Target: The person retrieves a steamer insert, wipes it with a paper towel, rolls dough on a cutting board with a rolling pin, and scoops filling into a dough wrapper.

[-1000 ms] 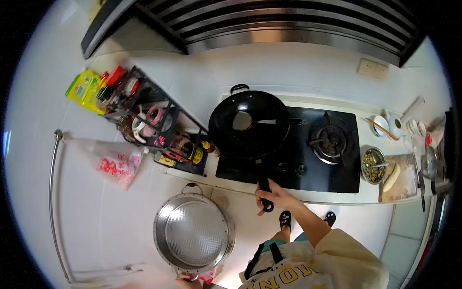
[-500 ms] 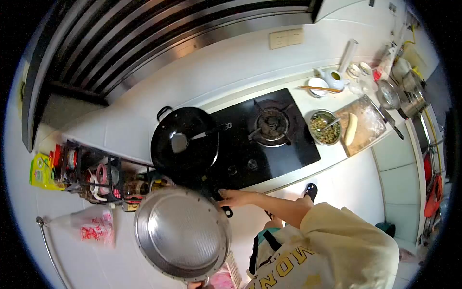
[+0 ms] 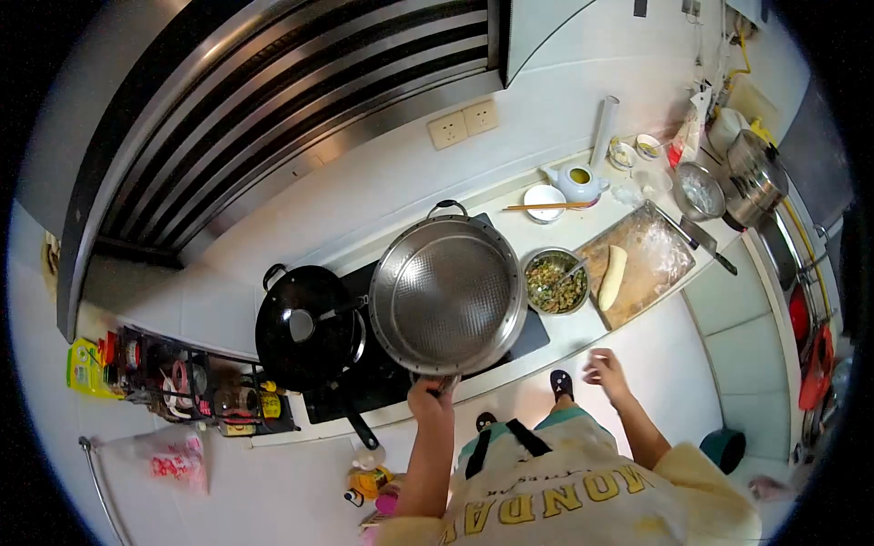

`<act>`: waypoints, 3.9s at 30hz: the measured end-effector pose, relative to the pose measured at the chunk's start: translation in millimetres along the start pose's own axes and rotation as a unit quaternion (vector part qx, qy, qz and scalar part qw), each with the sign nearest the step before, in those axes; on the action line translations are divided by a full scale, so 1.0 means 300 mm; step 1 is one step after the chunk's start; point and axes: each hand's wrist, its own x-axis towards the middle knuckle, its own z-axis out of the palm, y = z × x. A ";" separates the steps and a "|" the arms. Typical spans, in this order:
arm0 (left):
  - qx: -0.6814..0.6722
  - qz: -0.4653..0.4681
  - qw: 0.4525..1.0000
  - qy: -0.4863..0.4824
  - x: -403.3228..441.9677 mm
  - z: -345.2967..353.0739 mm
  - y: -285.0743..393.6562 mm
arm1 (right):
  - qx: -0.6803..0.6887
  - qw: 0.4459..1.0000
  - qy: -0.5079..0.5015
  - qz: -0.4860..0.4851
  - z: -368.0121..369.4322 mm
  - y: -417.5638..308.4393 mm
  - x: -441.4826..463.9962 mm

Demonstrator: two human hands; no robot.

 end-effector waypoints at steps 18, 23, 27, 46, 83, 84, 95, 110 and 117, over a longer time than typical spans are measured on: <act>0.008 0.105 0.983 0.150 0.338 0.199 -0.334 | -0.019 0.987 0.155 0.047 -0.778 -0.068 0.145; -0.030 0.077 0.983 0.167 0.392 0.133 -0.383 | 0.006 0.987 0.160 0.029 -0.723 -0.031 0.158; -0.038 0.063 0.990 0.120 0.386 0.122 -0.402 | 0.016 0.985 0.160 0.062 -0.666 -0.011 0.105; 0.159 0.062 0.980 0.104 0.383 0.081 -0.445 | -0.243 0.942 0.220 -0.067 -0.664 0.033 0.034; 0.633 -0.070 0.756 -0.151 0.124 0.891 -1.356 | -0.735 0.641 0.218 -0.041 -1.739 -0.396 0.976; 0.581 -0.149 0.790 -0.123 0.120 0.917 -1.342 | -0.739 0.647 0.187 -0.016 -1.742 -0.408 0.987; 0.847 0.146 0.413 -0.302 0.281 0.684 -1.407 | -0.570 0.776 0.270 0.023 -1.654 -0.377 0.823; 0.779 0.271 0.446 -0.348 0.284 0.730 -1.546 | -0.422 0.885 0.155 -0.117 -0.894 -0.479 0.558; 0.763 0.295 0.429 -0.384 0.264 0.706 -1.529 | -0.474 0.874 0.079 -0.074 -0.754 -0.484 0.555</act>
